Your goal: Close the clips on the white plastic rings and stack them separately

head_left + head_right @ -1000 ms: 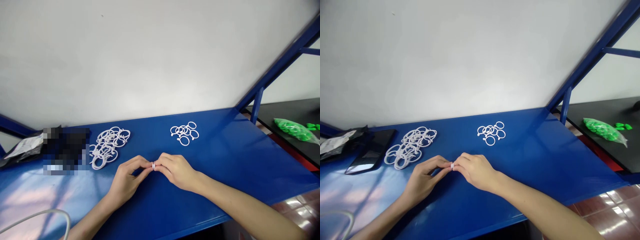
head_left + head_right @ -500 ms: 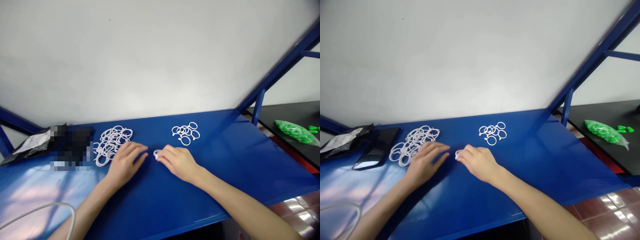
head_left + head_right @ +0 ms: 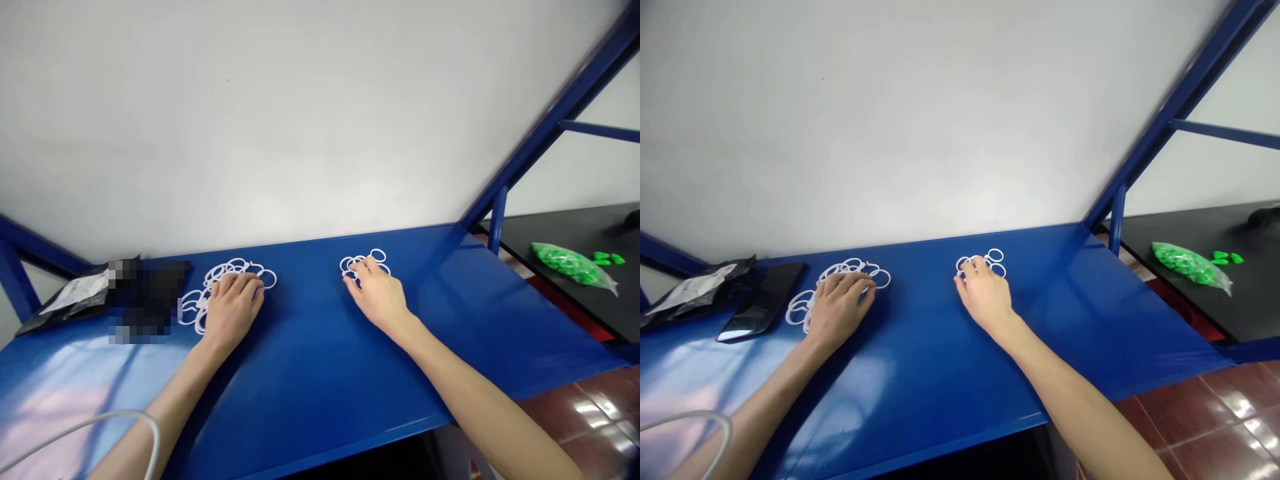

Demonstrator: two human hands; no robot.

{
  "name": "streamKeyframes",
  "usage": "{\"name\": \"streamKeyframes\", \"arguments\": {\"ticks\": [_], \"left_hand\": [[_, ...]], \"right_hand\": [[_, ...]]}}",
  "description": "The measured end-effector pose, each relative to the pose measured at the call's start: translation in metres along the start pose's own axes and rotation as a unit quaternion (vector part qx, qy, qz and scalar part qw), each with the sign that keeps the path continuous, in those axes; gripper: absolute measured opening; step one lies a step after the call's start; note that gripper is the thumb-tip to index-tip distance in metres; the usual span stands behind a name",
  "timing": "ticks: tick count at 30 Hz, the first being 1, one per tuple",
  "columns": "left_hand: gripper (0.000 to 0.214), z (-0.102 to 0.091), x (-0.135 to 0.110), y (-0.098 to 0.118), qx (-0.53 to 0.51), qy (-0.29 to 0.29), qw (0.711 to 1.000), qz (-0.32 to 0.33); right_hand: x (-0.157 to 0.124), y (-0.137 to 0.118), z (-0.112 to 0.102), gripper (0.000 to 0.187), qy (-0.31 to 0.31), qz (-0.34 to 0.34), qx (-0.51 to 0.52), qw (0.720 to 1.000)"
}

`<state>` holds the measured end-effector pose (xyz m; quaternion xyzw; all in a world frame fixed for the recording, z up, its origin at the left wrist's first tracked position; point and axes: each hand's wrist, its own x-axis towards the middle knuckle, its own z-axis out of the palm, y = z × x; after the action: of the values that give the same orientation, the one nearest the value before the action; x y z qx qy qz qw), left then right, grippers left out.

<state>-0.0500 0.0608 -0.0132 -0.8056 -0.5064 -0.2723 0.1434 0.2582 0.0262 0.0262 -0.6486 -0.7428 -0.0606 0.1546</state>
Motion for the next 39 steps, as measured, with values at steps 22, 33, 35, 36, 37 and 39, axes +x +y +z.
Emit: {"name": "streamKeyframes", "arguments": {"ticks": [22,33,35,36,37,39], "left_hand": [[0.014,-0.036,-0.017,0.068,-0.501,-0.193,0.832,-0.136],[0.015,-0.037,-0.017,0.078,-0.494,-0.201,0.829,-0.169],[0.015,-0.036,-0.019,0.078,-0.485,-0.192,0.837,-0.165],[0.014,-0.035,-0.019,0.077,-0.479,-0.189,0.842,-0.16],[0.014,-0.034,-0.02,0.076,-0.472,-0.184,0.848,-0.153],[0.011,-0.032,-0.022,0.075,-0.453,-0.168,0.866,-0.131]], "right_hand": [[-0.029,-0.041,0.009,0.016,-0.161,-0.065,0.576,0.799],[-0.036,-0.042,0.018,0.024,-0.017,-0.249,0.332,0.91],[-0.037,-0.042,0.015,0.022,-0.02,-0.262,0.324,0.909],[-0.037,-0.042,0.014,0.021,-0.023,-0.266,0.325,0.907],[-0.036,-0.042,0.014,0.021,-0.026,-0.268,0.326,0.906],[-0.036,-0.041,0.014,0.023,-0.023,-0.271,0.328,0.905]]}}
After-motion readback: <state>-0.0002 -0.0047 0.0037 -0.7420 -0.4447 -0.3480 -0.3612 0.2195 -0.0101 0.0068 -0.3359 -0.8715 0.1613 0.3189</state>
